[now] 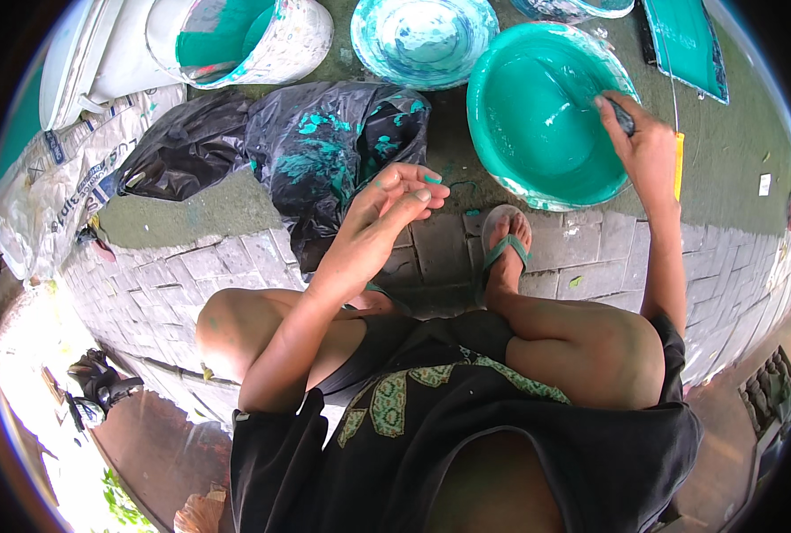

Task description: The person mixes green paint by pouring it from a small bucket into a larger bowl and stirring it with a brush.

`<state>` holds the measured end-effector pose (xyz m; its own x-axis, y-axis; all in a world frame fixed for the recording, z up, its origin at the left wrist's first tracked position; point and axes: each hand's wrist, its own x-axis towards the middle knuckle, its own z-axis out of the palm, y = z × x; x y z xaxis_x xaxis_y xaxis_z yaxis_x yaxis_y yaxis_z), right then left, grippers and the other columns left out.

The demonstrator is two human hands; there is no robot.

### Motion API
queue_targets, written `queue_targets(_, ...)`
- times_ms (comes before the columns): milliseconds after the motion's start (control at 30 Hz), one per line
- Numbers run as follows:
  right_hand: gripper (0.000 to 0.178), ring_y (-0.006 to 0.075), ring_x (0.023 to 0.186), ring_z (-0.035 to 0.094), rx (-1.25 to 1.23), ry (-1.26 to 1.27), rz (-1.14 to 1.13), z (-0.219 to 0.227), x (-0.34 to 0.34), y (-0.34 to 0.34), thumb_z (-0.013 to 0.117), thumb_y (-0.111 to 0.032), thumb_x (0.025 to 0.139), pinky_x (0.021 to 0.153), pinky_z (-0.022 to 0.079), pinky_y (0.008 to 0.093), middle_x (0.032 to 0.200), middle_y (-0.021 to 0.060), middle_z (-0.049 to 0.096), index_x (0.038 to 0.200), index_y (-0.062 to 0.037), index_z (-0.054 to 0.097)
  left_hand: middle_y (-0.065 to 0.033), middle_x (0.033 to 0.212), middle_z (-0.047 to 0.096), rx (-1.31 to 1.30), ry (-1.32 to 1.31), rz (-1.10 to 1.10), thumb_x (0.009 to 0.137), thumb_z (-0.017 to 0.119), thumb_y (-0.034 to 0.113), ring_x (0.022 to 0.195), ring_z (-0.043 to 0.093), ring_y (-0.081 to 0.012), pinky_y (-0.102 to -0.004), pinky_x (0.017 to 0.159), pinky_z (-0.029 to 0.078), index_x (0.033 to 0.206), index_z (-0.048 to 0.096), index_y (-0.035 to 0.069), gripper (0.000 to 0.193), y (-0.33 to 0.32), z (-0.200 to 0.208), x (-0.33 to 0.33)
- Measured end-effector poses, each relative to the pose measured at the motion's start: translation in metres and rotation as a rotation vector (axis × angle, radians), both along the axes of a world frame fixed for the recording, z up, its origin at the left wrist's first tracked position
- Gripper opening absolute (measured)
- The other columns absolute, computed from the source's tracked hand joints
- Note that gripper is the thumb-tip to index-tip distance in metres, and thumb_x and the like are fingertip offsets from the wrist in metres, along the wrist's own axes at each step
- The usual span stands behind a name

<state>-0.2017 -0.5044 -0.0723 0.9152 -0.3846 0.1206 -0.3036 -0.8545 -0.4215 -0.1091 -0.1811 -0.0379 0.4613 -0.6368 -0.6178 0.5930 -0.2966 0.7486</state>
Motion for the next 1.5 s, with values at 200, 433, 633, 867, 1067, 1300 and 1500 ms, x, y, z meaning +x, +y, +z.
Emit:
queue_targets(200, 0.023, 0.0273, 0.053, 0.062, 0.205, 0.062, 0.087, -0.006, 0.005, 0.016, 0.069, -0.024, 0.087, 0.052, 0.048, 0.0329, 0.072, 0.0171, 0.066, 0.098, -0.004, 0.071, -0.0134, 0.115, 0.059, 0.021, 0.01, -0.006, 0.099, 0.048, 0.023, 0.111, 0.057, -0.0213, -0.0348, 0.098, 0.043, 0.118, 0.051, 0.0, 0.03, 0.0, 0.0, 0.0)
queue_targets(433, 0.021, 0.0182, 0.056, 0.058, 0.337, 0.207, 0.281, 0.013, -0.008, 0.026, 0.07, -0.016, 0.086, 0.056, 0.047, 0.0306, 0.081, 0.0154, 0.067, 0.102, -0.0031, 0.069, -0.014, 0.115, 0.059, 0.011, -0.003, -0.003, 0.098, 0.048, 0.024, 0.111, 0.057, -0.0218, -0.0353, 0.098, 0.043, 0.119, 0.051, 0.0, 0.031, -0.002, 0.003, 0.001)
queue_targets(633, 0.02, 0.0278, 0.062, 0.064, 0.343, 0.384, 0.25, 0.053, -0.021, 0.012, 0.071, -0.012, 0.081, 0.06, 0.049, 0.0336, 0.09, 0.0149, 0.07, 0.098, -0.0016, 0.07, -0.0142, 0.115, 0.059, 0.003, -0.001, -0.007, 0.098, 0.049, 0.024, 0.111, 0.057, -0.0218, -0.0355, 0.097, 0.043, 0.118, 0.051, 0.0, 0.031, -0.002, 0.001, 0.001)
queue_targets(867, 0.023, 0.0304, 0.068, 0.064, 0.207, 0.441, 0.24, 0.05, -0.022, -0.002, 0.071, -0.004, 0.079, 0.067, 0.049, 0.037, 0.089, 0.0159, 0.07, 0.102, -0.003, 0.07, -0.0138, 0.114, 0.059, 0.005, -0.001, -0.001, 0.098, 0.049, 0.024, 0.111, 0.057, -0.0214, -0.0348, 0.097, 0.043, 0.118, 0.051, 0.0, 0.031, 0.0, -0.002, 0.002)
queue_targets(1067, 0.027, 0.034, 0.08, 0.063, 0.006, 0.344, 0.236, 0.048, -0.011, -0.021, 0.068, 0.0, 0.079, 0.073, 0.048, 0.0416, 0.088, 0.0152, 0.064, 0.106, -0.0047, 0.068, -0.0134, 0.113, 0.06, 0.006, 0.003, 0.01, 0.099, 0.049, 0.024, 0.11, 0.057, -0.0209, -0.0344, 0.097, 0.043, 0.118, 0.051, 0.0, 0.03, 0.0, -0.001, 0.001)
queue_targets(1300, 0.034, 0.0318, 0.09, 0.059, -0.169, 0.184, 0.411, 0.051, 0.014, -0.037, 0.062, 0.007, 0.078, 0.075, 0.048, 0.0416, 0.095, 0.0122, 0.058, 0.109, -0.0063, 0.066, -0.0131, 0.113, 0.061, -0.004, -0.004, 0.007, 0.099, 0.049, 0.024, 0.109, 0.058, -0.0202, -0.0335, 0.096, 0.043, 0.117, 0.052, 0.001, 0.03, 0.0, -0.001, 0.0)
queue_targets(1500, 0.037, 0.0286, 0.099, 0.057, -0.402, 0.181, 0.624, 0.061, 0.039, -0.027, 0.06, 0.012, 0.066, 0.076, 0.05, 0.038, 0.101, 0.0094, 0.057, 0.098, -0.0054, 0.066, -0.0127, 0.113, 0.061, -0.008, -0.028, 0.008, 0.098, 0.049, 0.026, 0.109, 0.058, -0.0195, -0.0332, 0.096, 0.043, 0.116, 0.052, 0.001, 0.031, -0.002, 0.002, 0.0)
